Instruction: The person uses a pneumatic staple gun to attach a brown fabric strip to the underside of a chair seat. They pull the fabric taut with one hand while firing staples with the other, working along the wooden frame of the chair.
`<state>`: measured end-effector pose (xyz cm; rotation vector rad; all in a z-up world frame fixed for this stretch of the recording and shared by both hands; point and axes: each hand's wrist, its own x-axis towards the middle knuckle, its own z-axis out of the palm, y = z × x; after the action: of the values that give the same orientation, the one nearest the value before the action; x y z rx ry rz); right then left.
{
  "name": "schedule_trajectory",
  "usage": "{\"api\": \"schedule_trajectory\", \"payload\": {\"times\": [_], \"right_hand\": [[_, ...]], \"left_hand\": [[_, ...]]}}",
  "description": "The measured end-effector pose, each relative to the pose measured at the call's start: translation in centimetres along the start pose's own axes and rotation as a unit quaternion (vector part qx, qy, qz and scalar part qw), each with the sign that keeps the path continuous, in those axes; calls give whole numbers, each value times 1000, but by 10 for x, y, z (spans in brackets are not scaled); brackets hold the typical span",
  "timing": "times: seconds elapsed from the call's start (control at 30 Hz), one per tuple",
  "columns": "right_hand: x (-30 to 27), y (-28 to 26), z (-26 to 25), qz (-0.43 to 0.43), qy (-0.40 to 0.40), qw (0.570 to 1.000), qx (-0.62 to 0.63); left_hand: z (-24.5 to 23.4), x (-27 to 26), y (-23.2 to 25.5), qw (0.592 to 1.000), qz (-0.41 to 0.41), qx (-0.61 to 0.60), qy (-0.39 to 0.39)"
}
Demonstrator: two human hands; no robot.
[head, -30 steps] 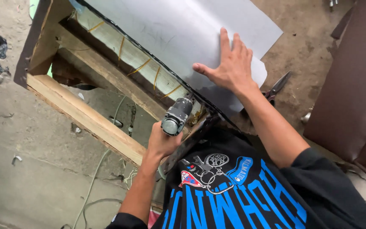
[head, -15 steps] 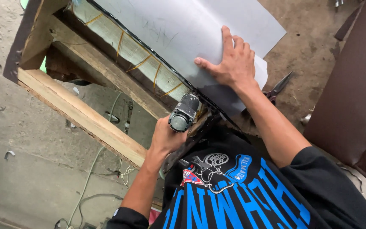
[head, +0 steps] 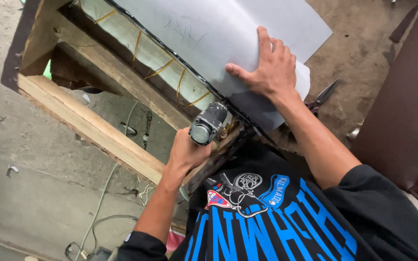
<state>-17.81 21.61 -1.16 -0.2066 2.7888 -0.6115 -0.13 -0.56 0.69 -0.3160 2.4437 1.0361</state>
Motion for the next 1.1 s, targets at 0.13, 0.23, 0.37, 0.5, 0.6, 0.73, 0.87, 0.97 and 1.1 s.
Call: {"api": "schedule_trajectory", "payload": {"times": [0.13, 0.23, 0.37, 0.5, 0.6, 0.73, 0.87, 0.97, 1.1], "right_hand": [[2, -3, -4, 14, -16, 1000, -2], [3, -2, -4, 17, -22, 1000, -2], [3, -1, 0, 8, -10, 1000, -3], [4, 1, 1, 15, -10, 1000, -6], [3, 0, 0, 12, -9, 1000, -5], [-1, -5, -3, 12, -3, 1000, -2], [-1, -2, 1, 0, 9, 1000, -21], [2, -3, -2, -2, 13, 1000, -11], [-2, -3, -4, 24, -15, 1000, -2]], "left_hand": [[-6, -4, -13, 999, 27, -17, 22], [-6, -5, -14, 999, 22, -31, 31], [-8, -1, 3, 999, 31, -25, 17], [-4, 3, 0, 998, 51, -19, 26], [-6, 4, 3, 999, 38, -15, 16], [-4, 9, -8, 1000, 17, 12, 10], [-8, 13, -8, 999, -13, 37, -8], [-17, 14, -10, 999, 40, 15, -10], [-24, 9, -23, 995, 100, 3, 19]]}}
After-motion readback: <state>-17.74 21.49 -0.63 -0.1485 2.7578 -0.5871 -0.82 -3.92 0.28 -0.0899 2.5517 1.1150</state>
